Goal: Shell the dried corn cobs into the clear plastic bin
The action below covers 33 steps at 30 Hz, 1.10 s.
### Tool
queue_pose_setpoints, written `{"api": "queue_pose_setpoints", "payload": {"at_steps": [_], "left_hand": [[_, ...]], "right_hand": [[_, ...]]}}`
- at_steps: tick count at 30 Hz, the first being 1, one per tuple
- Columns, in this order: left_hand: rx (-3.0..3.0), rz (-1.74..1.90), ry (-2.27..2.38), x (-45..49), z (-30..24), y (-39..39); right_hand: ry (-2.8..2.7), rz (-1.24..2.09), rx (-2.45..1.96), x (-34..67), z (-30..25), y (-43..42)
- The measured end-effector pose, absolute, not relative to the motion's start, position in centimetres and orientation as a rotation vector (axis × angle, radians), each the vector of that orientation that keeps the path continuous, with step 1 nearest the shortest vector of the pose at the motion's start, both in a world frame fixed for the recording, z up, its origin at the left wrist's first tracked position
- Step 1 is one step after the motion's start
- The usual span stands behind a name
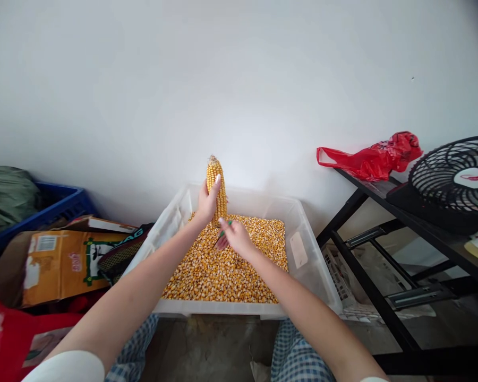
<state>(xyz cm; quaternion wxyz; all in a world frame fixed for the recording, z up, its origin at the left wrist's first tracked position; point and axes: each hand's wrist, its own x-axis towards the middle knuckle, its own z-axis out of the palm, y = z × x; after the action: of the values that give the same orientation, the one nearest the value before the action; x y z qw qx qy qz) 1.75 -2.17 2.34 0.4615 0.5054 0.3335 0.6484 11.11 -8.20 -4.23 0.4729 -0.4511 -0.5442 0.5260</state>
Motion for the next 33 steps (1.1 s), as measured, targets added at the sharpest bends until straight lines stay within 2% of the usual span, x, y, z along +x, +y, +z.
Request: {"api": "queue_pose_setpoints", "payload": {"at_steps": [4, 12, 26, 30, 33], "left_hand": [[1.163, 1.643, 0.820, 1.1, 2.5, -1.5], [0.919, 1.602, 0.763, 0.0, 1.8, 0.7], [1.127, 1.493, 0.752, 1.4, 1.8, -1.2], [1.093, 1.590, 0.766, 0.8, 2.4, -0.8], [0.992, 1.665, 0.777, -0.3, 2.7, 0.3]], "right_hand": [[-1.511, 1.223, -1.122, 9.6, -4.8, -9.0], [-1.100, 0.936, -0.910, 12.9, -0.8, -8.3], [-1.293, 1.020, -1.089, 12.8, -2.3, -7.5], [-1.518, 1.055, -1.254, 12.6, -4.0, -7.5], [-1.459, 1.083, -1.154, 12.6, -3.3, -7.7]]}}
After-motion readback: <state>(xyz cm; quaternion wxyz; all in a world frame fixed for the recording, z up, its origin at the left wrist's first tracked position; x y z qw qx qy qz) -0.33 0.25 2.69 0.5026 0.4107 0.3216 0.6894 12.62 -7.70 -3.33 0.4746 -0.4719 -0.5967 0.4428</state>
